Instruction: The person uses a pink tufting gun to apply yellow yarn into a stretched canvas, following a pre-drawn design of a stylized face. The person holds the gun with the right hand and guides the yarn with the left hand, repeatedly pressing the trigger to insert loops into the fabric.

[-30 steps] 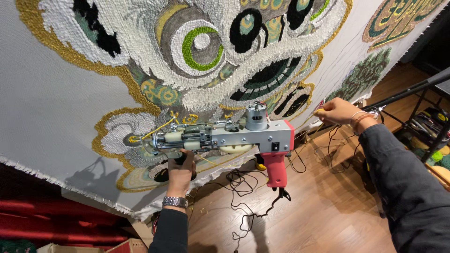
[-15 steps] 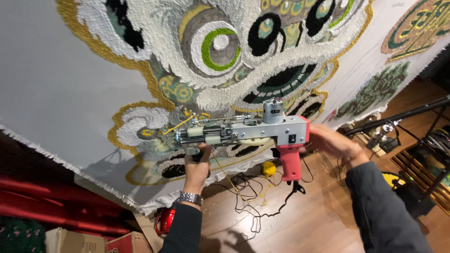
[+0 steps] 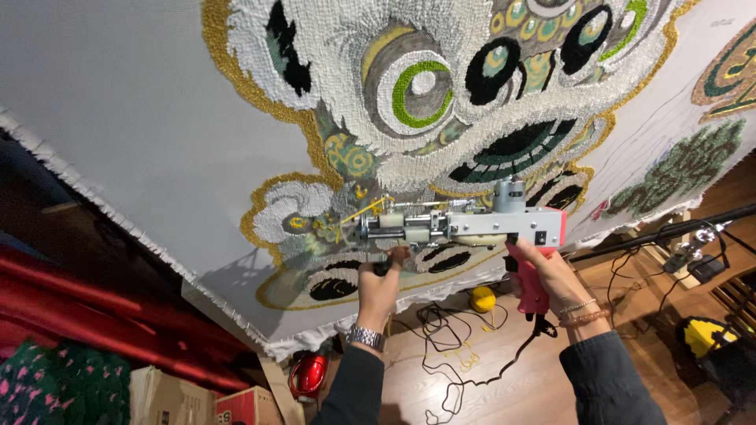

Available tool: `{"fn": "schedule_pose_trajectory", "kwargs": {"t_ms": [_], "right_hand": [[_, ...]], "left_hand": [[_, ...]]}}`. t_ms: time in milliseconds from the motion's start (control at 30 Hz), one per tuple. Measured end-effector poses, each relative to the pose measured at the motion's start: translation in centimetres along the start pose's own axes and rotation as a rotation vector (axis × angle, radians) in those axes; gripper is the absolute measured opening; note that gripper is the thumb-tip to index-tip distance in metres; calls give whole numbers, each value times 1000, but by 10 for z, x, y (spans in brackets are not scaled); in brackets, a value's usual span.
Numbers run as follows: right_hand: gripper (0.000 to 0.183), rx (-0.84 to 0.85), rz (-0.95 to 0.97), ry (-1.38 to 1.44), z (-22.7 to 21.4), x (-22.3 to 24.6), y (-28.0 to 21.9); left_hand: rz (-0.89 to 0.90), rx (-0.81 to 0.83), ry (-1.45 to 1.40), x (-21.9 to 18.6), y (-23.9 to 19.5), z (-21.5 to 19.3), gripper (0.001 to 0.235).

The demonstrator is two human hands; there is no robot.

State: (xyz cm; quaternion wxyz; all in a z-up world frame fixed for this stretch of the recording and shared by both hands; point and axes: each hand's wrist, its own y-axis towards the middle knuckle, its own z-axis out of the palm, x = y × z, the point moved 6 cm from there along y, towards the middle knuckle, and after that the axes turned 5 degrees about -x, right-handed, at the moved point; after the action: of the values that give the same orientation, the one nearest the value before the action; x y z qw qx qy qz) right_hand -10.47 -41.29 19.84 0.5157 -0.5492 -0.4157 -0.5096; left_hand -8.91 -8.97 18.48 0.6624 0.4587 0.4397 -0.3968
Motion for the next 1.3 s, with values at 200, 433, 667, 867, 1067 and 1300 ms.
{"fn": "schedule_pose_trajectory", "kwargs": {"t_ms": [200, 433, 667, 867, 1067, 1300], "right_hand": [[49, -35, -18, 87, 10, 11, -12], [54, -51, 11, 105, 16, 6, -21], [52, -42, -16, 130, 21, 10, -29], [51, -29, -9, 142, 27, 12, -34], [47, -45, -56, 130, 25, 4, -27], [47, -53, -41, 101, 22, -4, -18]], "left_hand": [[-101, -67, 197, -10, -2, -6, 28], [-114, -24, 284, -23, -8, -12, 23], [-96, -61, 401, -38, -14, -17, 22], [4, -62, 317, -44, -13, -20, 29], [-136, -32, 255, -32, -16, -21, 32], [-201, -5, 197, -29, -14, -21, 31]]}}
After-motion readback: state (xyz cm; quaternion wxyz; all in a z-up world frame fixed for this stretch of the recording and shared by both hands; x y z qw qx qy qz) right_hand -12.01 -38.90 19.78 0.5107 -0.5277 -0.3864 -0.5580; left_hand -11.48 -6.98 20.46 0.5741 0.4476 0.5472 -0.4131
